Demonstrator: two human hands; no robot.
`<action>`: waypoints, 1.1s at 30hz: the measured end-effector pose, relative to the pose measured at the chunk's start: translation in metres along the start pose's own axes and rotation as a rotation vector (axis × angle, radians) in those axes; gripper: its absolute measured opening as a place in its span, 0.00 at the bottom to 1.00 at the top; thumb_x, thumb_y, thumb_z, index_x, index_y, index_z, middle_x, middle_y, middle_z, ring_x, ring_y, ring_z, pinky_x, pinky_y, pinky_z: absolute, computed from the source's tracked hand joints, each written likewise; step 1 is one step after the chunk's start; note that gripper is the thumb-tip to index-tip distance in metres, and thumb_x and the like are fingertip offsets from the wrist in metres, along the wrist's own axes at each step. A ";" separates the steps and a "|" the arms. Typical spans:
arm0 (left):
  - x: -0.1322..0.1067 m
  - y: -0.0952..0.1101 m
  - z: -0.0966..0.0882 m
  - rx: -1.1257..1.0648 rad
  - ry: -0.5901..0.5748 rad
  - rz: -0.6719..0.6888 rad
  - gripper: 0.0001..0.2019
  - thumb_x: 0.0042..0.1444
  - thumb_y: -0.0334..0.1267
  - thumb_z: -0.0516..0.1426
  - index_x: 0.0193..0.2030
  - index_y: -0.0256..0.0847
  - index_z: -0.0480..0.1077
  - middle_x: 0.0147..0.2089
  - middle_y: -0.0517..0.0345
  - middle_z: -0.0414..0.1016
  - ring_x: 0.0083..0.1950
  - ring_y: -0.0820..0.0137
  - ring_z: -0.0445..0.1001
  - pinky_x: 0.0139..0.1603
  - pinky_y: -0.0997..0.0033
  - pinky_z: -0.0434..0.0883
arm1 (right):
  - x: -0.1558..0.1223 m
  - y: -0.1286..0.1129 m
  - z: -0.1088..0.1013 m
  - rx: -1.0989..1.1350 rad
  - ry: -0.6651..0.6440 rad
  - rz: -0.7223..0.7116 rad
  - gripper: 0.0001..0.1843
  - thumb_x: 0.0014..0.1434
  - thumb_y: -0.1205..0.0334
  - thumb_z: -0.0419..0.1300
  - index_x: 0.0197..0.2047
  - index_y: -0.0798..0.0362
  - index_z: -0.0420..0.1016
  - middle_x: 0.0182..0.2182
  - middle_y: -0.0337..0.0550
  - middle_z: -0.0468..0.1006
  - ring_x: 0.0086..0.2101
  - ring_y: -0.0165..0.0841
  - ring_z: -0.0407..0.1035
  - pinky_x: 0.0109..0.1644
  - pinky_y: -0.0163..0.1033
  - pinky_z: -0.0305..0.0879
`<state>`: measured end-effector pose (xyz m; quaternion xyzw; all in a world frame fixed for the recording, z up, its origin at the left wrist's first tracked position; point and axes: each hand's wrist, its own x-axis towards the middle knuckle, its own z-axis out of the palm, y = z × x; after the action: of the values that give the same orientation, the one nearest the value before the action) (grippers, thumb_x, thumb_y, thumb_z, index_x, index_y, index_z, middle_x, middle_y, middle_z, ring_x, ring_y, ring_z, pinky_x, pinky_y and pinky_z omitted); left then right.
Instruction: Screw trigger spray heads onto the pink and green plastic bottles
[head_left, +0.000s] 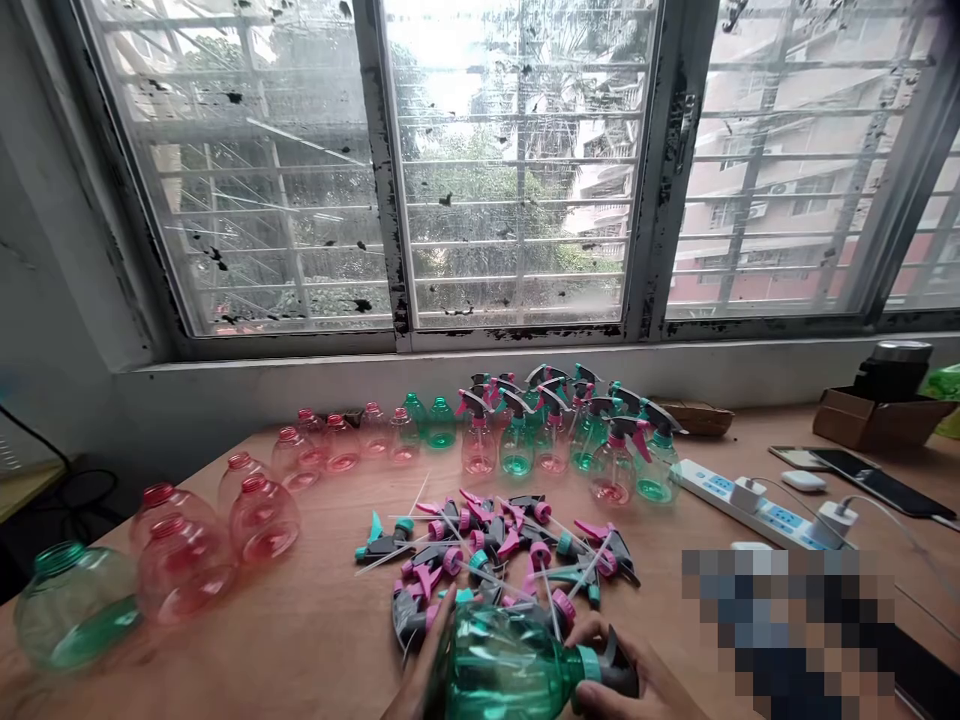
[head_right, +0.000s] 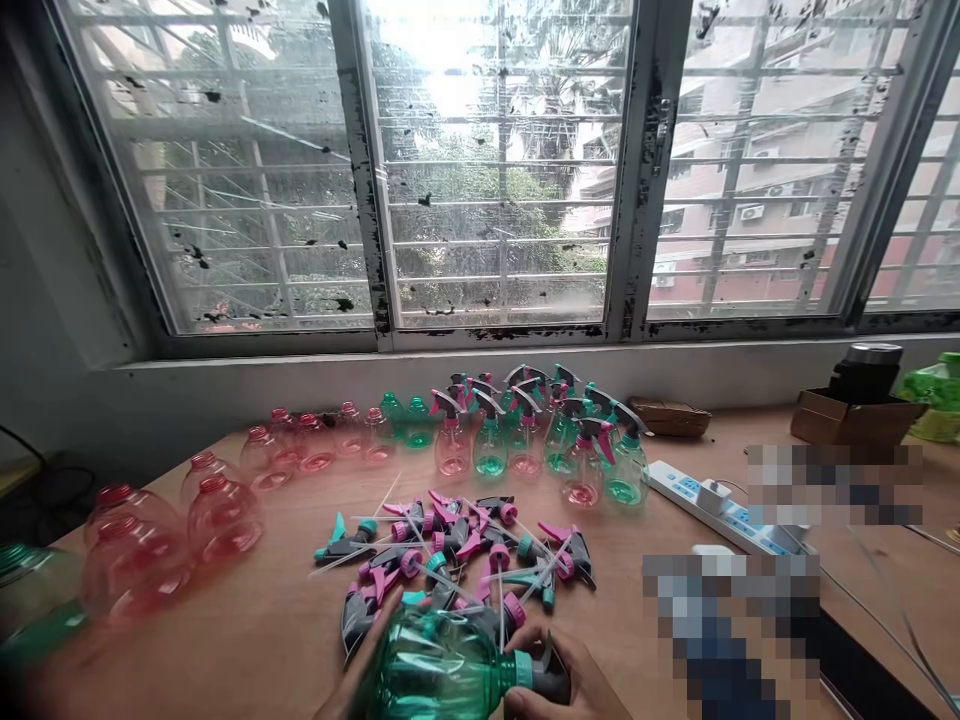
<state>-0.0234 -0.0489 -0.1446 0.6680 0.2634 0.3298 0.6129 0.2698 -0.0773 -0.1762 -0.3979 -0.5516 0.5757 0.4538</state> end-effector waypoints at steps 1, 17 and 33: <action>0.001 -0.003 -0.001 -0.006 0.013 -0.005 0.50 0.52 0.63 0.64 0.75 0.58 0.43 0.77 0.62 0.53 0.78 0.47 0.43 0.77 0.46 0.47 | 0.000 0.001 -0.001 0.002 -0.003 0.010 0.31 0.47 0.38 0.72 0.42 0.52 0.69 0.25 0.35 0.74 0.23 0.28 0.65 0.28 0.32 0.57; 0.007 -0.012 -0.007 0.043 0.025 -0.095 0.45 0.54 0.66 0.59 0.74 0.58 0.49 0.77 0.62 0.55 0.78 0.48 0.46 0.77 0.47 0.50 | -0.002 0.005 -0.001 0.057 -0.004 0.002 0.28 0.50 0.43 0.72 0.43 0.52 0.69 0.23 0.35 0.76 0.23 0.28 0.68 0.27 0.30 0.60; -0.001 -0.001 0.003 0.098 0.047 0.072 0.46 0.51 0.58 0.67 0.73 0.59 0.50 0.79 0.60 0.44 0.79 0.45 0.38 0.76 0.45 0.47 | -0.003 -0.002 -0.005 0.013 -0.025 -0.008 0.26 0.52 0.44 0.71 0.44 0.52 0.71 0.28 0.35 0.75 0.27 0.29 0.68 0.31 0.32 0.62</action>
<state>-0.0214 -0.0519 -0.1462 0.6983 0.2691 0.3539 0.5610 0.2754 -0.0793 -0.1748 -0.3856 -0.5552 0.5821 0.4520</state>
